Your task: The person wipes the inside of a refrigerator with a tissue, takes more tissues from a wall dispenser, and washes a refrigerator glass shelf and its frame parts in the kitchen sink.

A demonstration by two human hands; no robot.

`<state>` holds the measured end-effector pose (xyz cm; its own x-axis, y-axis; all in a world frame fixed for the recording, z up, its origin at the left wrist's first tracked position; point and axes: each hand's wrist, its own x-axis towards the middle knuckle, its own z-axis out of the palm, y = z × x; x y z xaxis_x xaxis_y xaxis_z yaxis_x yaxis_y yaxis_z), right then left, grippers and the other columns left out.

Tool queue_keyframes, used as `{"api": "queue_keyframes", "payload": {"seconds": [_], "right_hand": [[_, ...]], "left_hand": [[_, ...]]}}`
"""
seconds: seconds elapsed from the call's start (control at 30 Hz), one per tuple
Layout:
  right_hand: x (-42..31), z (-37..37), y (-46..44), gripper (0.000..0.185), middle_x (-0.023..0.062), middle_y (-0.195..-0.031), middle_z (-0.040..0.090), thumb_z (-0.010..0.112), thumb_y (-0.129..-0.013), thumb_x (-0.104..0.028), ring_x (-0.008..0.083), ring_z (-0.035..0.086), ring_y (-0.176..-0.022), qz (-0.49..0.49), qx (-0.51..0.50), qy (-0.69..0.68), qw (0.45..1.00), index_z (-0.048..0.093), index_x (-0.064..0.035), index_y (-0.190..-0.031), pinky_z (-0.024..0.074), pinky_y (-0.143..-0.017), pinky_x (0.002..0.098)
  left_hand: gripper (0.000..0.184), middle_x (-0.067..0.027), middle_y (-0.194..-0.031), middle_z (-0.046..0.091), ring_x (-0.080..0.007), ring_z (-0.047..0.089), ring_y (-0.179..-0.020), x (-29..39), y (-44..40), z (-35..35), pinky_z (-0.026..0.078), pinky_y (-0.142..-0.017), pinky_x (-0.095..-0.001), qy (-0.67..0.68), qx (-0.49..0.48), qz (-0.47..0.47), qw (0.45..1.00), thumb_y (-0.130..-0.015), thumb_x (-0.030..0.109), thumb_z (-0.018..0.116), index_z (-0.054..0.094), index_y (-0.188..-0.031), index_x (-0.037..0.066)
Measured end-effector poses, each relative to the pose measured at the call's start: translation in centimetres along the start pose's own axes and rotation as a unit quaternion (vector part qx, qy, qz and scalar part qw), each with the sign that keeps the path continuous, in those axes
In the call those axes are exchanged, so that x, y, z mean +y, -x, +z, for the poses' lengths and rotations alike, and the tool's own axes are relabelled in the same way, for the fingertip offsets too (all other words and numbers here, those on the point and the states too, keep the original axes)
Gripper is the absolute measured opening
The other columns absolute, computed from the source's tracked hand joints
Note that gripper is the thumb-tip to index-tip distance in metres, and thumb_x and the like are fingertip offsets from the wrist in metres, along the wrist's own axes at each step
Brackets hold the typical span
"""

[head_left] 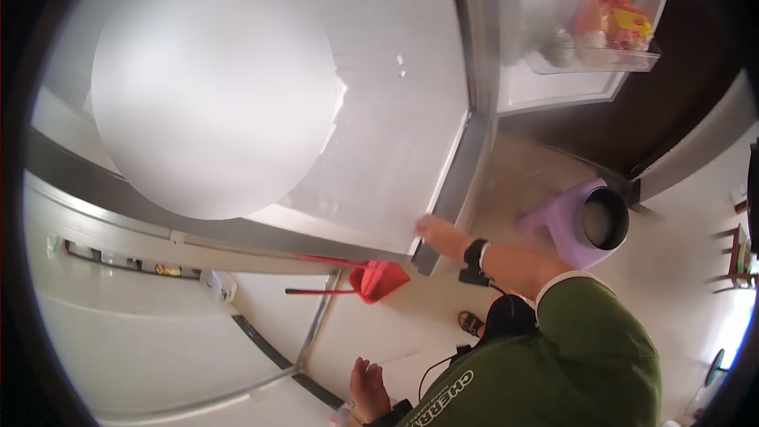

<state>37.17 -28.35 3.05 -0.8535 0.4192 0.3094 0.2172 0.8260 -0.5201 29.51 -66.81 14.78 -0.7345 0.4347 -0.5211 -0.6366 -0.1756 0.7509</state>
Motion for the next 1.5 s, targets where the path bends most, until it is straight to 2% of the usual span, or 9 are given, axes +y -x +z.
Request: {"api": "queue_keyframes", "payload": {"seconds": [0.17, 0.37, 0.8, 1.03, 1.2, 1.27, 1.37, 1.43, 1.5], "right_hand": [[-5.8, -0.3, 7.0, 0.016, 0.0109, -0.099, 0.061, 0.058, -0.078, -0.014, 0.0252, 0.057, -0.086, 0.019, -0.086, -0.194, 0.977, 0.064, -0.0068, -0.091, 0.0478, -0.073, 0.035], [-6.4, -7.6, 16.2, 0.028, 0.0071, -0.087, 0.061, 0.049, -0.084, -0.015, 0.0157, 0.063, -0.074, 0.346, -0.095, -0.58, 0.732, 0.062, -0.0029, -0.105, 0.0545, -0.063, 0.028], [-6.9, -10.4, 40.8, 0.024, 0.0007, -0.08, 0.064, 0.055, -0.084, -0.02, 0.0094, 0.055, -0.062, 0.522, 0.155, -0.41, 0.732, 0.067, -0.0094, -0.102, 0.048, -0.054, 0.026], [-14.3, -8.4, 58.0, 0.02, 0.0042, -0.061, 0.054, 0.053, -0.087, -0.02, 0.0142, 0.053, -0.045, 0.63, 0.41, -0.391, 0.53, 0.064, -0.0028, -0.088, 0.0432, -0.04, 0.0284], [-18.3, -3.4, 68.7, 0.027, 0.0051, -0.06, 0.053, 0.052, -0.09, -0.024, 0.0153, 0.053, -0.045, 0.675, 0.469, -0.291, 0.489, 0.062, 0.0003, -0.084, 0.046, -0.042, 0.0303], [-20.5, -6.9, 68.1, 0.028, 0.0067, -0.076, 0.059, 0.055, -0.089, -0.024, 0.0206, 0.06, -0.061, 0.69, 0.504, -0.355, 0.38, 0.056, -0.0008, -0.104, 0.0493, -0.047, 0.0313], [-17.1, -1.7, 73.8, 0.054, 0.0132, -0.093, 0.061, 0.062, -0.082, -0.031, 0.0264, 0.061, -0.085, 0.769, 0.317, -0.105, 0.546, 0.047, -0.0023, -0.125, 0.0517, -0.066, 0.0332], [-17.8, -9.5, 66.3, 0.041, 0.008, -0.087, 0.061, 0.058, -0.086, -0.026, 0.0157, 0.06, -0.078, 0.789, 0.26, -0.326, 0.451, 0.053, -0.0021, -0.119, 0.0496, -0.061, 0.0273], [-16.8, -11.0, 61.7, 0.029, 0.0063, -0.085, 0.061, 0.054, -0.088, -0.02, 0.0127, 0.059, -0.075, 0.721, 0.288, -0.375, 0.507, 0.059, -0.0017, -0.109, 0.049, -0.061, 0.0247]], "left_hand": [[0.04, -0.0176, -0.127, 0.044, -0.0295, 0.042, -0.118, 1.5, -0.8, 0.2, 0.034, -0.105, -0.0401, -0.059, -0.037, -0.035, 0.997, -0.096, 0.014, 0.04, 0.038, -0.129, -0.007], [0.037, -0.0173, -0.125, 0.046, -0.0278, 0.042, -0.118, 0.8, -2.4, 0.5, 0.035, -0.105, -0.0371, -0.177, -0.161, -0.049, 0.97, -0.096, 0.011, 0.038, 0.038, -0.129, -0.007], [0.036, -0.0088, -0.104, 0.057, -0.0183, 0.054, -0.094, -4.5, -3.0, 6.9, 0.046, -0.086, -0.0305, -0.233, -0.302, -0.132, 0.915, -0.09, 0.019, 0.053, 0.052, -0.119, -0.002], [0.038, -0.0081, -0.102, 0.056, -0.0173, 0.053, -0.091, -8.3, 3.2, 13.1, 0.045, -0.086, -0.03, -0.274, -0.372, -0.136, 0.876, -0.092, 0.016, 0.045, 0.047, -0.124, -0.004], [0.036, -0.0085, -0.106, 0.056, -0.0163, 0.053, -0.091, -10.6, 6.0, 14.1, 0.044, -0.087, -0.0293, -0.273, -0.419, -0.168, 0.849, -0.093, 0.015, 0.042, 0.05, -0.122, -0.004], [0.036, -0.0097, -0.114, 0.055, -0.015, 0.053, -0.091, -10.9, 6.8, 14.3, 0.045, -0.084, -0.0289, -0.274, -0.414, -0.163, 0.853, -0.093, 0.016, 0.045, 0.048, -0.124, -0.003], [0.037, -0.0087, -0.115, 0.057, -0.0148, 0.054, -0.094, -9.5, 6.1, 16.7, 0.044, -0.083, -0.0299, -0.14, -0.474, -0.227, 0.839, -0.093, 0.017, 0.051, 0.048, -0.126, 0.001], [0.033, -0.009, -0.111, 0.058, -0.017, 0.054, -0.099, -8.2, 6.0, 17.9, 0.045, -0.088, -0.0323, -0.131, -0.43, -0.174, 0.876, -0.093, 0.016, 0.047, 0.052, -0.12, -0.002], [0.033, -0.01, -0.111, 0.058, -0.0174, 0.056, -0.095, -7.1, 6.1, 19.0, 0.045, -0.088, -0.0326, -0.113, -0.434, -0.146, 0.882, -0.093, 0.013, 0.046, 0.052, -0.121, -0.003]]}}
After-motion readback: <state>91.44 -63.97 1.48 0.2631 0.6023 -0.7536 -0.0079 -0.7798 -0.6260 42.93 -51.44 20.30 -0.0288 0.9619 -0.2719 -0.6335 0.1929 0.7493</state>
